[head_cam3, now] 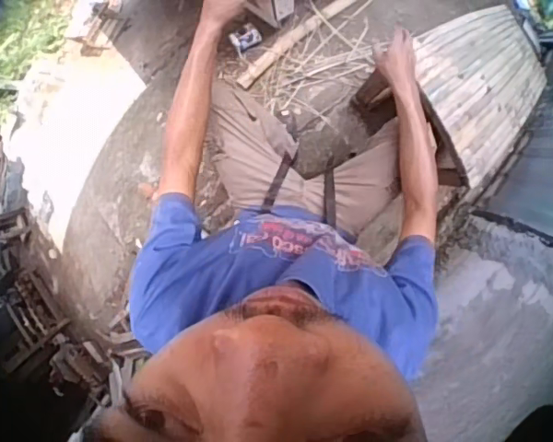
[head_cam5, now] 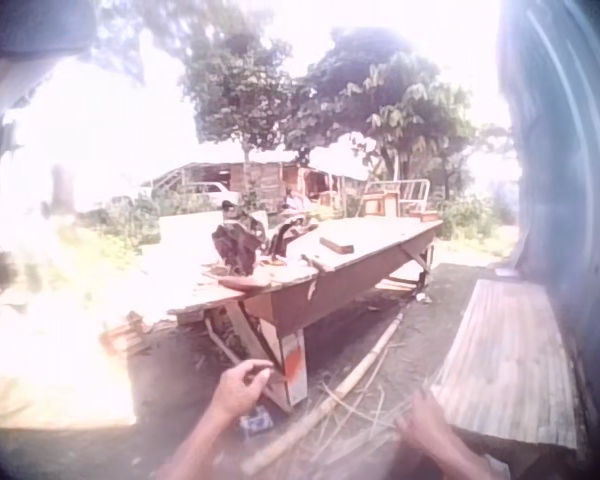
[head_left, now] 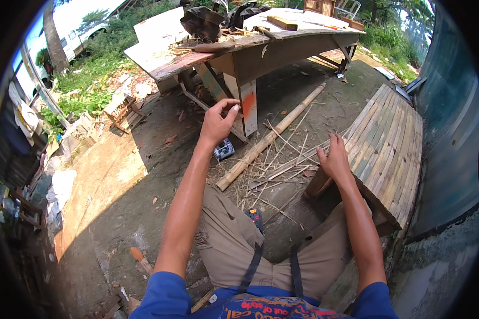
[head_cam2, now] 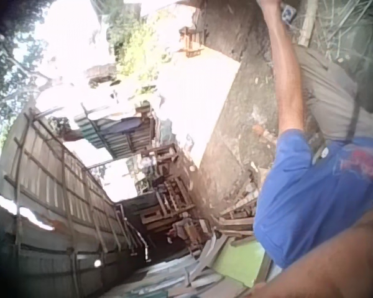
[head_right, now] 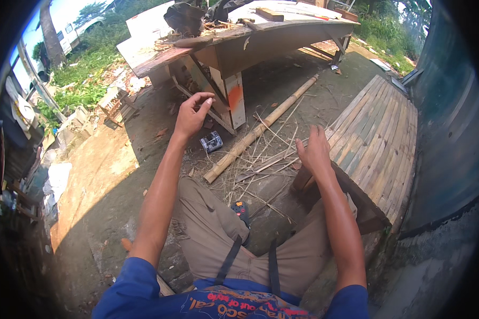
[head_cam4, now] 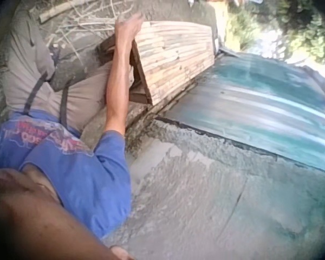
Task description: The person hammers nails into a wooden plank using a hammer. They repeatedly pick nails from a black bag and drive them into the wood, then set the hammer down and gather small sticks from the ground.
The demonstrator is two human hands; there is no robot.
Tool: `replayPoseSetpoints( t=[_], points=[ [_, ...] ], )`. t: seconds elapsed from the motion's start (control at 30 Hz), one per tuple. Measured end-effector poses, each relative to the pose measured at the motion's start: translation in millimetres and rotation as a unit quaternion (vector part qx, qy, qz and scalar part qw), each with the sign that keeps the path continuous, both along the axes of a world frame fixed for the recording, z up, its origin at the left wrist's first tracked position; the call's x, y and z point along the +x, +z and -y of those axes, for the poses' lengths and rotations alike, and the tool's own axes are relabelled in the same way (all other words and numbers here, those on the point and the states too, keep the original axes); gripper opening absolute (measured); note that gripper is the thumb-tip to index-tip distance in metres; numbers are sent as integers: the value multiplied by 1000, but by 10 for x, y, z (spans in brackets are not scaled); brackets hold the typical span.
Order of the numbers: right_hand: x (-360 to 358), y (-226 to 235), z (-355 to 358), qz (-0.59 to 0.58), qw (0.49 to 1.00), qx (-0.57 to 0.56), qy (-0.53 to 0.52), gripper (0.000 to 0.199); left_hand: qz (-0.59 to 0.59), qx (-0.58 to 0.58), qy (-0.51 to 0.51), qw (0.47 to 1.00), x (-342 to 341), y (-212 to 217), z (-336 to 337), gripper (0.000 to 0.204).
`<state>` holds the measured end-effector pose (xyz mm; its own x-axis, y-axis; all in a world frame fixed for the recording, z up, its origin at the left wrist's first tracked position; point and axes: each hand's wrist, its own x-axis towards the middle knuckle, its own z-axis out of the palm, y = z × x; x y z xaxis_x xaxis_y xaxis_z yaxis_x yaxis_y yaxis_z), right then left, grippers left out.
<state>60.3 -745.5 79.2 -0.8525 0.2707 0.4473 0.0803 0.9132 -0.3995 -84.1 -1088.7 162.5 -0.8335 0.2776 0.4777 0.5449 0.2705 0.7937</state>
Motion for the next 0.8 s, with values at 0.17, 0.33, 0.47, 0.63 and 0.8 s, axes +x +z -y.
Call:
replayPoseSetpoints(
  t=[0.17,0.33,0.47,0.63,0.8],
  points=[
    [-242,418,587,-54,984,-87,143,55,-283,-143,160,935,-668,1118,223,39],
    [-364,-253,410,40,984,-119,122,60,-371,-419,242,792,-1340,1318,112,64],
    [-352,-258,512,143,956,-229,118,70,-248,-464,196,827,-1654,1324,130,66],
    [-216,-246,508,123,962,-196,143,76,-311,-440,207,817,-1913,1306,89,44],
    [-188,-99,590,60,950,-287,110,77,-398,-377,143,824,-1571,1273,147,39]
  ],
)
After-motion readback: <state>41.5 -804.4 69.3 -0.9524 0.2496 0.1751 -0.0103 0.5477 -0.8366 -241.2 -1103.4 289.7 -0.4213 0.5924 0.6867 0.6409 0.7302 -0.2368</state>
